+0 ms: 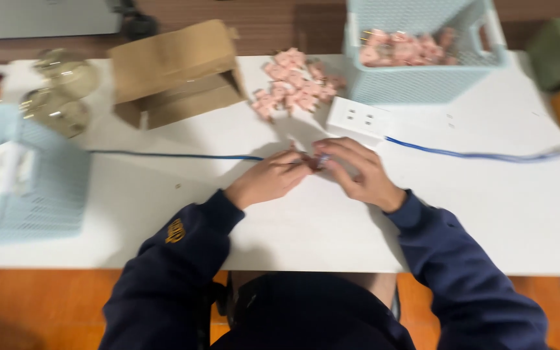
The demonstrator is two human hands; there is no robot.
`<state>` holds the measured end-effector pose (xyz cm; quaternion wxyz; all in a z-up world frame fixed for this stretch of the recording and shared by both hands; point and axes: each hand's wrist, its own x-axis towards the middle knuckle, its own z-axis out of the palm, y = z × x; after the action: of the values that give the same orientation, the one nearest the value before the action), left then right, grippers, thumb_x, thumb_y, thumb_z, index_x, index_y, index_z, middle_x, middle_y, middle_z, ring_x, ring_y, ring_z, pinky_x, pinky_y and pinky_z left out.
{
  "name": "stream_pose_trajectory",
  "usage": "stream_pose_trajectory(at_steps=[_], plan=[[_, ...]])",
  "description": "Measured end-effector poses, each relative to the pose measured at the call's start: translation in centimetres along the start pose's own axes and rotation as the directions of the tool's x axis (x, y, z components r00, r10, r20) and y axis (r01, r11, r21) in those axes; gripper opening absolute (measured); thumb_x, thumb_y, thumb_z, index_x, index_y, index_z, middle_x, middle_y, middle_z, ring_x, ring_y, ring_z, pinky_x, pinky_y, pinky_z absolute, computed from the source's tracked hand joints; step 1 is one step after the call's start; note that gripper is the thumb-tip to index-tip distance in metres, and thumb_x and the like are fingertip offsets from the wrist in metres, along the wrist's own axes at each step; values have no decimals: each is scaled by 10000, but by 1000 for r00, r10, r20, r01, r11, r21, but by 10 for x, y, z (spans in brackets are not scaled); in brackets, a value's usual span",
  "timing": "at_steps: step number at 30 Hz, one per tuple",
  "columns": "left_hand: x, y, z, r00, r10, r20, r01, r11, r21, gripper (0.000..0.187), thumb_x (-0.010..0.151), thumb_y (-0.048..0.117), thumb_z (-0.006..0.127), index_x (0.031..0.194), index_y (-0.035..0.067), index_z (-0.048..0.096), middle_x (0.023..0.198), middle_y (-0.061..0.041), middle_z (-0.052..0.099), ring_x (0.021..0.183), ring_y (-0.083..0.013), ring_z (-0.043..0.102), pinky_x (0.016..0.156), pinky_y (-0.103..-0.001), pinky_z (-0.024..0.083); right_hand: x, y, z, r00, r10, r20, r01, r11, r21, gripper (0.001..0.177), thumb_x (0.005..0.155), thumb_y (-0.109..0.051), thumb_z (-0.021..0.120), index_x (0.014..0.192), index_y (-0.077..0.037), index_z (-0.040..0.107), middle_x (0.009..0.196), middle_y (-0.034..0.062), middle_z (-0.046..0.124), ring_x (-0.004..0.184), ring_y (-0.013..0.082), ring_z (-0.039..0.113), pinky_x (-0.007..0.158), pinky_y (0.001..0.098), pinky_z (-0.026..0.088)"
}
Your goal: Assembling small pink electrical plug components using a screwdriver on a desk.
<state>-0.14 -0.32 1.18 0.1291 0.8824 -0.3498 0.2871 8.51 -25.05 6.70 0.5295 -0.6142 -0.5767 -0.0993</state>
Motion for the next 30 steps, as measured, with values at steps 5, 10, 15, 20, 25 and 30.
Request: stream_pose_trajectory(at_steps=[5,10,15,20,25,30], plan=[[-10,-7,10,999,0,-40,-4,995,-104,98,1175,121,620,1199,108,714,945,-87,838,1284,-218,747,1129,-393,598,-9,17,2,1000,23,3,-23,999,-28,336,1071,52,719,1404,99,738,1217,256,798,1048,439,807,904,569,654],[13,5,-17,1000,21,-11,-21,998,-51,94,1170,133,636,1231,120,706,961,-84,827,1298,-235,735,1118,-405,607,-2,4,-3,1000,0,7,0,999,-44,338,1079,1,763,1402,98,736,1277,268,781,1127,477,797,944,593,642],[9,2,-8,999,48,-24,-50,996,-78,124,1163,133,630,1232,117,732,974,-97,820,1270,-255,748,1119,-415,611,-7,8,1,999,0,-39,-1,1000,-24,292,1123,8,710,1400,97,731,1233,273,784,1091,464,796,933,584,648],[-6,-7,8,1000,27,-8,-27,996,-89,141,1167,127,622,1251,131,735,1052,-70,840,1299,-236,741,1143,-411,594,1,4,3,999,23,-28,-23,1000,4,315,1110,-46,761,1421,5,750,1237,216,799,1092,372,795,964,531,652],[-1,-5,1,1000,15,27,-13,997,-73,97,1166,120,631,1200,126,721,1056,-69,850,1319,-226,734,1111,-412,602,-7,11,4,998,62,-7,-62,997,-40,304,1148,-76,713,1448,-29,737,1179,179,805,1043,340,793,935,500,656],[-4,-7,11,1000,11,14,-10,998,-61,76,1171,124,627,1197,127,698,1067,-67,839,1323,-228,726,1118,-411,599,1,3,4,999,43,-18,-43,999,3,313,1146,-86,710,1450,-19,739,1203,172,791,1094,339,784,970,503,660]])
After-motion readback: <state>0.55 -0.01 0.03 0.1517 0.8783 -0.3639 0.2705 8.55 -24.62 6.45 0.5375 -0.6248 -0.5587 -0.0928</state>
